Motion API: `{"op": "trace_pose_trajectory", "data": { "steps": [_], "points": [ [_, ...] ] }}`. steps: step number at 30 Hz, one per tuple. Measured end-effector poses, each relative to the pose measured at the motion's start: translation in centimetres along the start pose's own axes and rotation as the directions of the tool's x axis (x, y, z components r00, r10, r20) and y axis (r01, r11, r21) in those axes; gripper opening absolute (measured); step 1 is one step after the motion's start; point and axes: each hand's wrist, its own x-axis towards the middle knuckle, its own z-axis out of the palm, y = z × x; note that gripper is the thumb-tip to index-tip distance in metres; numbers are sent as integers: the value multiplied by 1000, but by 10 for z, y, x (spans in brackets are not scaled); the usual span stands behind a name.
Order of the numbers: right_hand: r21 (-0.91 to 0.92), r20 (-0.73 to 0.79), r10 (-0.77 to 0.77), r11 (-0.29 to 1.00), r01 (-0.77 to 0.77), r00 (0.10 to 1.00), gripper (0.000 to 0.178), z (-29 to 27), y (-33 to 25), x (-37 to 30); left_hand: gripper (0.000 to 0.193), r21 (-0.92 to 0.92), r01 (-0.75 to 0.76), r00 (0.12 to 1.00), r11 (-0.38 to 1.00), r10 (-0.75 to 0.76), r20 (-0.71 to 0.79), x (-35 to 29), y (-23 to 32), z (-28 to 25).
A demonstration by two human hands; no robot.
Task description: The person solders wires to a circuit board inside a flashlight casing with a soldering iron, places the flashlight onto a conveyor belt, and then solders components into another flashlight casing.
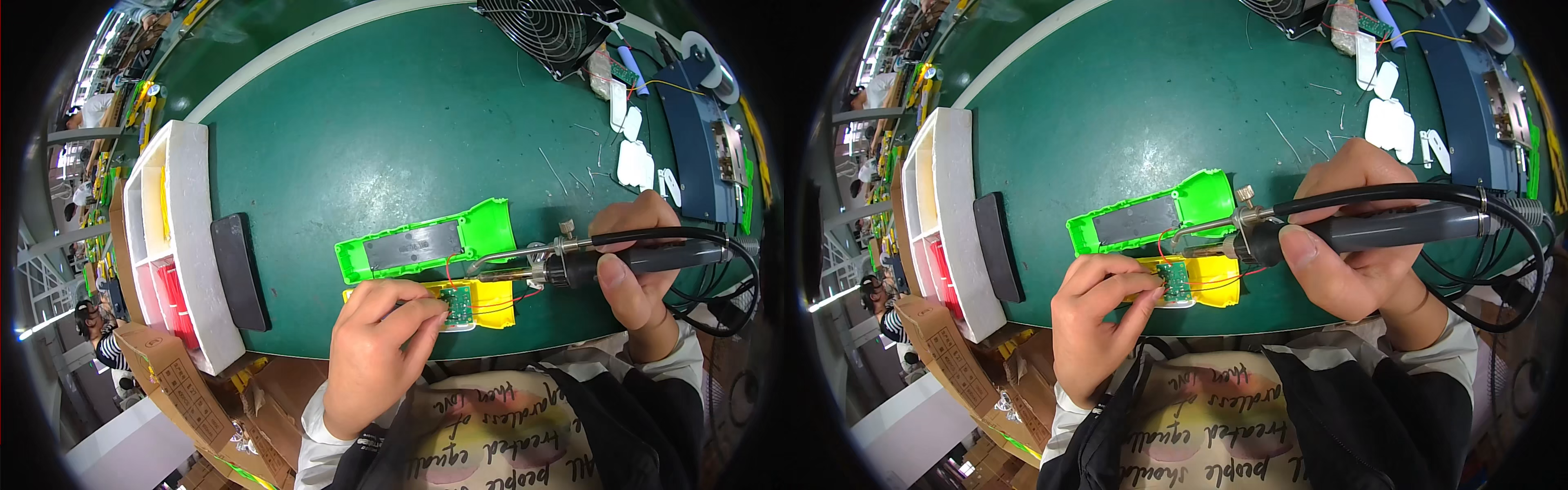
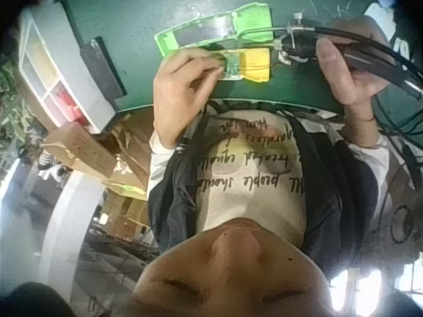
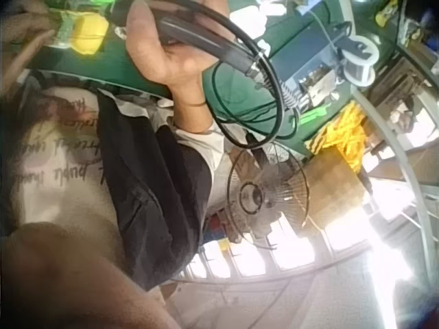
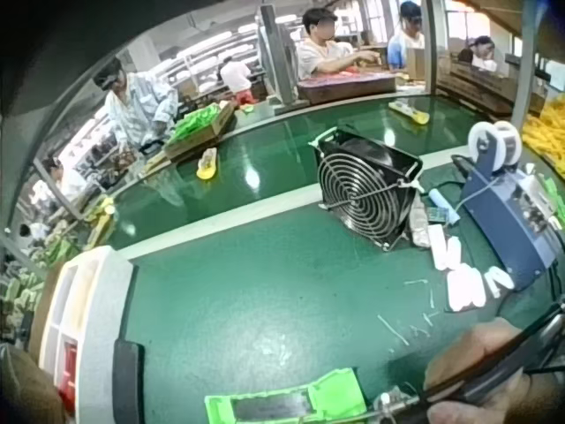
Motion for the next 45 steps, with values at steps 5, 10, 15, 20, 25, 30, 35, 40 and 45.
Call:
{"op": "trace_pose_trajectory", "data": {
  "steps": [5,10,15,20,25,30,35,40,45],
  "points": [
    [-4,-9,-8,1000,8,1000,15,0,1,1,14,11,-2,999,1000,3,-35,-2,3,-2],
    [9,-39,21,1000,-21,999,15,2,1,-1,15,-2,-53,997,999,53,-60,-11,-1,1],
    [-20,13,-47,999,48,999,14,0,4,-1,16,28,-62,991,998,65,-113,-14,-6,7],
    [-14,80,-57,998,58,995,15,2,2,0,17,72,-62,979,995,75,-188,-16,-5,11],
    [-101,174,-88,989,107,981,18,4,2,1,19,59,-100,969,993,110,-222,-17,-10,17],
    [-160,224,-72,981,109,972,19,6,1,1,19,50,-106,961,993,115,-252,-20,-11,16],
    [-185,219,-56,978,97,974,19,7,2,0,20,42,-118,957,992,125,-261,-21,-12,17],
    [-220,225,-64,969,114,972,20,7,3,-1,20,39,-125,955,991,131,-265,-21,-12,17],
    [-245,248,-75,960,137,966,19,6,1,0,19,38,-122,954,992,128,-271,-20,-12,17]
  ]
}}
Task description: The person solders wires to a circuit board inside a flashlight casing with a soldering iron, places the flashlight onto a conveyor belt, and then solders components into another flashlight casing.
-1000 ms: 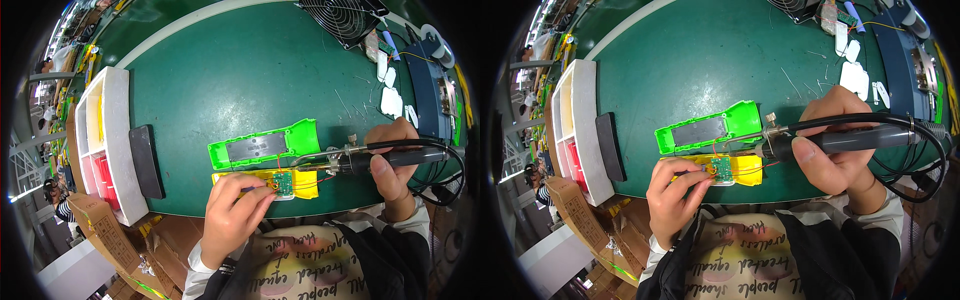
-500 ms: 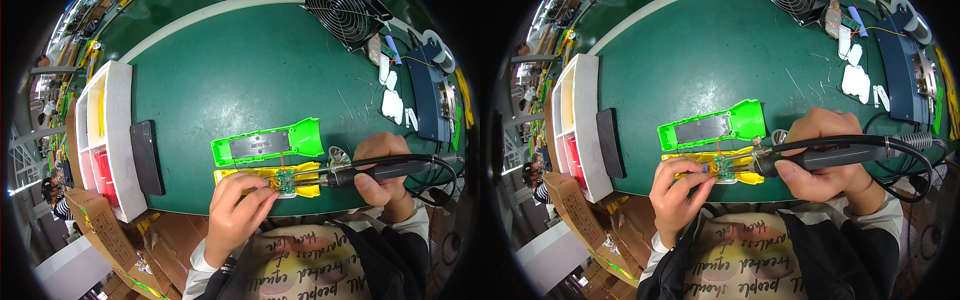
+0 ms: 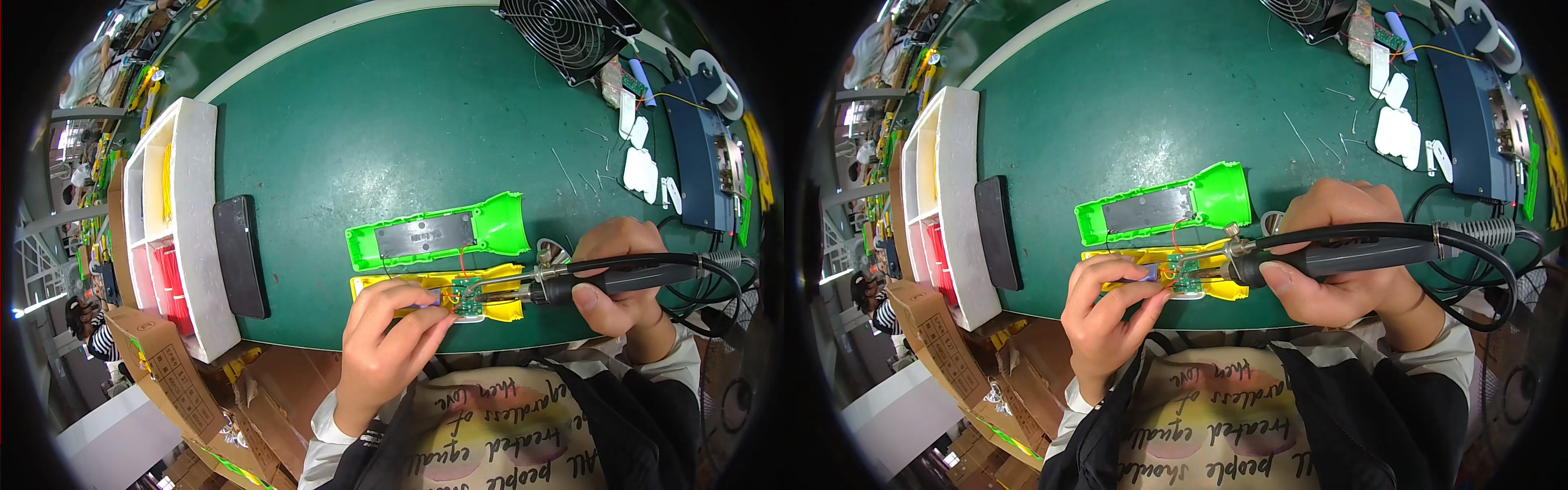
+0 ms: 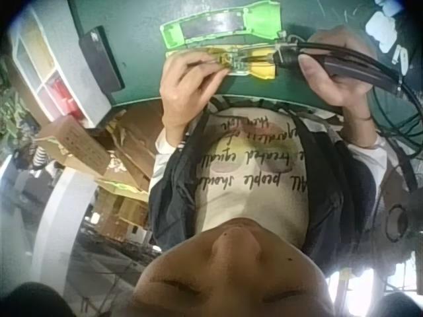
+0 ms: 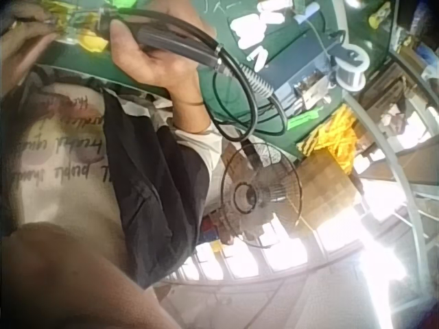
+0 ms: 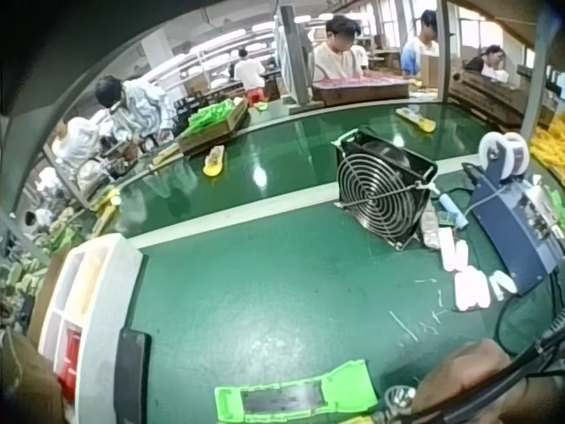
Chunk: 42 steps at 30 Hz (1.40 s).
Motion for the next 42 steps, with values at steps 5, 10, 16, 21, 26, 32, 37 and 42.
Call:
{"op": "trace_pose_trajectory", "data": {
  "steps": [5,10,16,21,26,32,37,42],
  "points": [
    [96,-76,8,995,0,997,18,-3,0,-1,19,11,1,1000,1000,-1,-3,-1,0,0],
    [225,-220,80,974,-30,972,18,-8,-1,-5,21,45,-32,999,998,31,16,0,0,-7],
    [245,-417,256,956,-163,872,28,-9,-9,0,14,94,20,999,995,-17,-42,13,-15,-27],
    [216,-565,131,976,-7,815,17,-12,2,8,13,67,20,1000,998,-20,6,33,-31,-32],
    [218,-638,182,975,-51,748,17,-15,5,13,24,77,41,954,996,-62,292,59,-44,-31],
    [215,-637,191,974,-66,747,16,-14,11,13,22,-25,68,788,997,-38,615,81,-50,-29],
    [199,-603,199,975,-97,772,15,-15,13,10,16,-38,-124,785,991,122,607,74,-51,-30],
    [246,-629,200,968,-52,751,15,-16,15,13,15,-61,64,749,996,-8,662,90,-55,-41]
  ]
}}
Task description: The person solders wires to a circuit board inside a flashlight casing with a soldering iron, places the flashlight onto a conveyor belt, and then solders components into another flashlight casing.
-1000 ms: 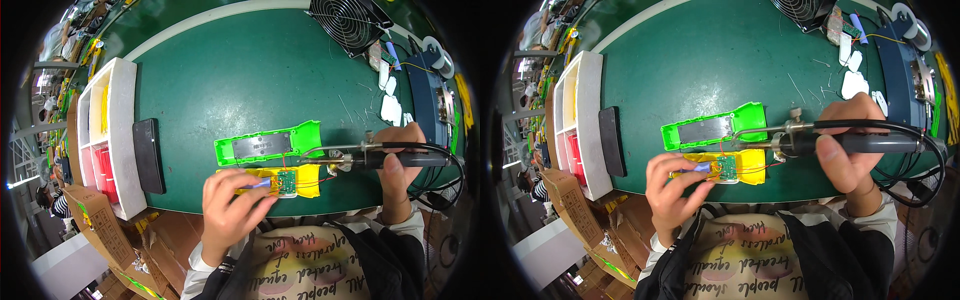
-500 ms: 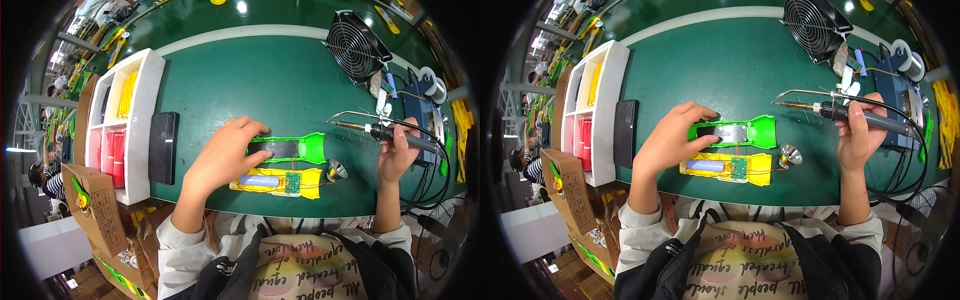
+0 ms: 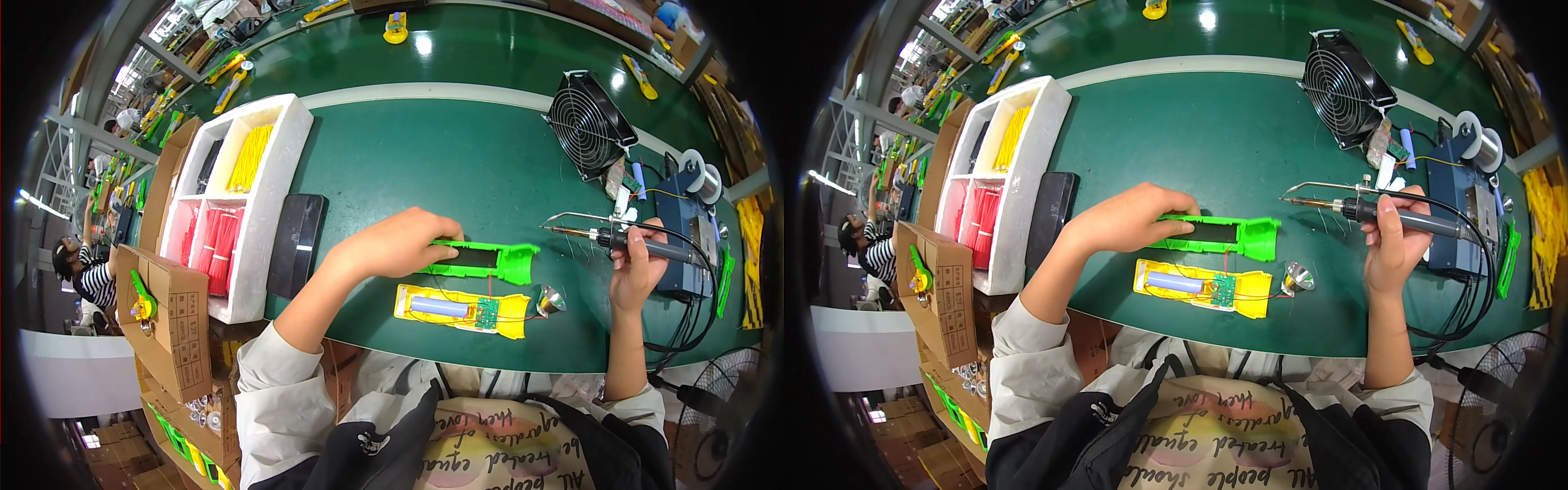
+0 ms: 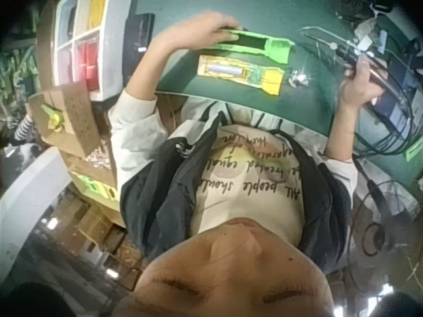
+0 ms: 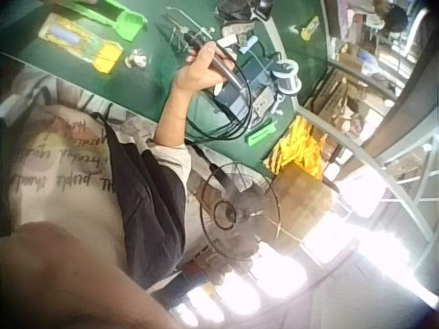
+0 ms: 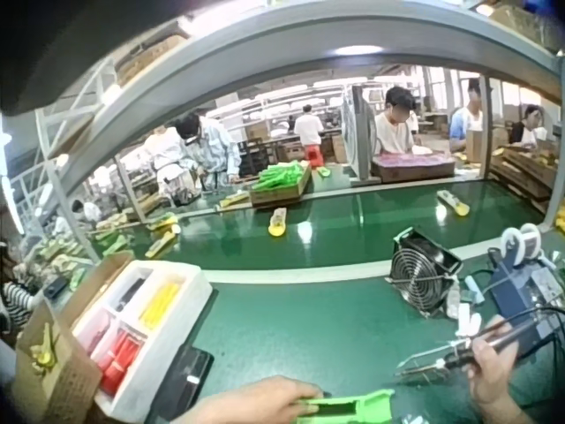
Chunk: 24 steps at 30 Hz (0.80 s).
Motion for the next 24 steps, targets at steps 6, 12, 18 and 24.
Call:
{"op": "trace_pose_trajectory", "data": {
  "steps": [6,12,18,24],
  "points": [
    [18,-2,23,1000,-23,1000,16,0,2,-1,18,36,21,998,999,-18,-64,0,-4,-2],
    [31,15,17,999,-18,1000,17,-6,2,-3,19,14,62,998,998,-62,7,-7,-3,-4],
    [-4,-28,11,1000,-11,1000,16,-4,0,-1,29,6,-4,998,1000,4,62,-12,5,1],
    [42,4,12,999,-12,1000,16,-3,1,4,35,19,-37,999,999,38,-24,-14,2,9]
  ]
}}
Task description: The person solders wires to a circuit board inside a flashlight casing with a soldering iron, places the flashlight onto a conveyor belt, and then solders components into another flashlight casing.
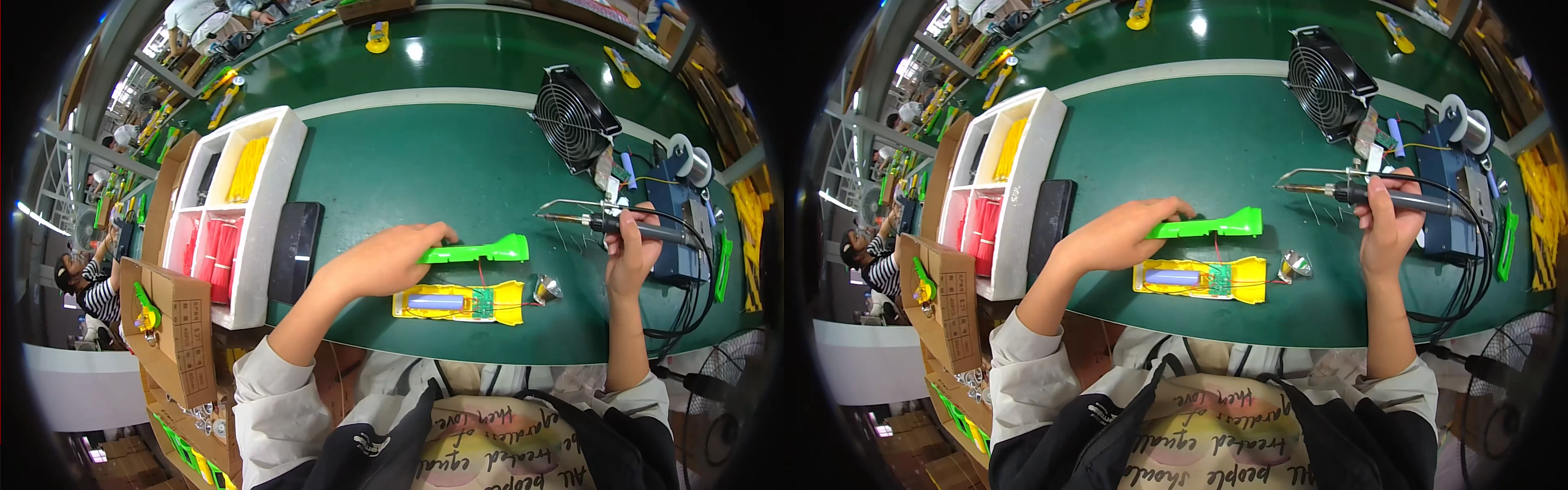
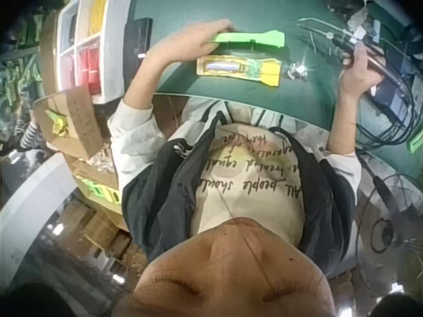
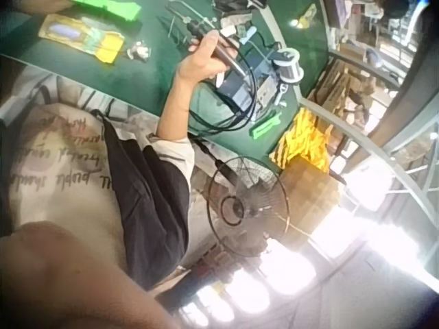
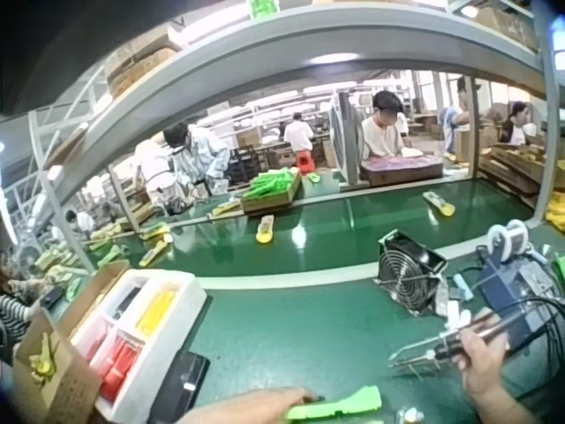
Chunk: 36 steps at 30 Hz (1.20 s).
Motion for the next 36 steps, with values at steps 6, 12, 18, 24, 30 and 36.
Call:
{"op": "trace_pose_trajectory", "data": {
  "steps": [6,12,18,24,30,36],
  "points": [
    [-5,-5,7,1000,-7,1000,16,0,-2,-1,30,41,-58,992,997,62,-107,-1,-4,8],
    [-25,-15,-20,999,20,1000,14,1,1,-2,31,-70,17,1000,997,-15,23,0,-8,6],
    [-21,-42,-31,999,30,999,14,2,3,-1,40,-83,19,1000,996,-19,6,3,-13,6],
    [-12,-26,-29,1000,28,999,12,2,4,0,32,-90,89,995,992,-86,43,4,-16,4],
    [-64,-29,-34,997,32,999,12,1,0,-2,29,-165,63,997,984,-71,-42,1,-20,12],
    [-76,-79,-17,997,11,997,13,5,2,-2,28,-265,-8,992,964,-25,-125,-1,-25,17]
  ]
}}
